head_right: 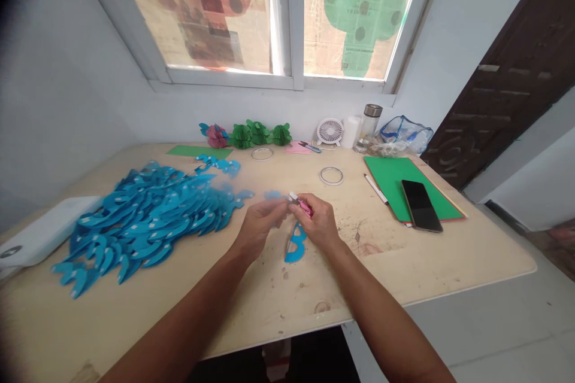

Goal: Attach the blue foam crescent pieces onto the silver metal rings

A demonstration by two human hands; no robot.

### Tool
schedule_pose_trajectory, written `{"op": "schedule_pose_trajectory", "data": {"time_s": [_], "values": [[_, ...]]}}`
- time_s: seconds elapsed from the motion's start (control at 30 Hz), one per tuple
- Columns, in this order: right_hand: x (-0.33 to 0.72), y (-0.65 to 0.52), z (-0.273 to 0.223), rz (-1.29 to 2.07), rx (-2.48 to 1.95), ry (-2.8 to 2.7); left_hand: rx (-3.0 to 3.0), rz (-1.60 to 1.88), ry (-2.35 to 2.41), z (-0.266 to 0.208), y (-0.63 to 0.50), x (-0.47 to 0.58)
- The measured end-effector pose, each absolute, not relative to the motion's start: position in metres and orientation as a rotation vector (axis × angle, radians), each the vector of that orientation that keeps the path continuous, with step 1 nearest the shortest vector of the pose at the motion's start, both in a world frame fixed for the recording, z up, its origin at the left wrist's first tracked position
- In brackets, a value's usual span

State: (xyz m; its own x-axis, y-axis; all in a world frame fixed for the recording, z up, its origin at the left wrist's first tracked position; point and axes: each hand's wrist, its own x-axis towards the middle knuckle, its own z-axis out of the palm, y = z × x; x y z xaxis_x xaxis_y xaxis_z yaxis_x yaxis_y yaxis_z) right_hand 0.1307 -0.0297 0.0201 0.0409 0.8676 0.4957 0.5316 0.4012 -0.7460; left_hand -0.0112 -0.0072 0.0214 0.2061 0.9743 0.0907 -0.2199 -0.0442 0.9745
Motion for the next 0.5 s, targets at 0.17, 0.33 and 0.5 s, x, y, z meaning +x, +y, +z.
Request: {"op": "schedule_pose_trajectory", "data": {"time_s": [0.17, 0.33, 0.5], "values": [[0.1319, -0.0295, 0.0197, 0.380, -1.257, -1.610, 1.203, 1.197, 0.869, 0.0209, -0.0061, -0.0117], [0.1322, -0.0291, 0.0190, 0.391, -1.267, -1.617, 1.215, 1.189, 0.851, 0.0212, -0.0058, -0.0127], [0.1313, -0.0291, 0.0181, 0.401, -1.265, -1.630, 1.222, 1.177, 0.837, 0.0218, -0.0068, -0.0125]]}}
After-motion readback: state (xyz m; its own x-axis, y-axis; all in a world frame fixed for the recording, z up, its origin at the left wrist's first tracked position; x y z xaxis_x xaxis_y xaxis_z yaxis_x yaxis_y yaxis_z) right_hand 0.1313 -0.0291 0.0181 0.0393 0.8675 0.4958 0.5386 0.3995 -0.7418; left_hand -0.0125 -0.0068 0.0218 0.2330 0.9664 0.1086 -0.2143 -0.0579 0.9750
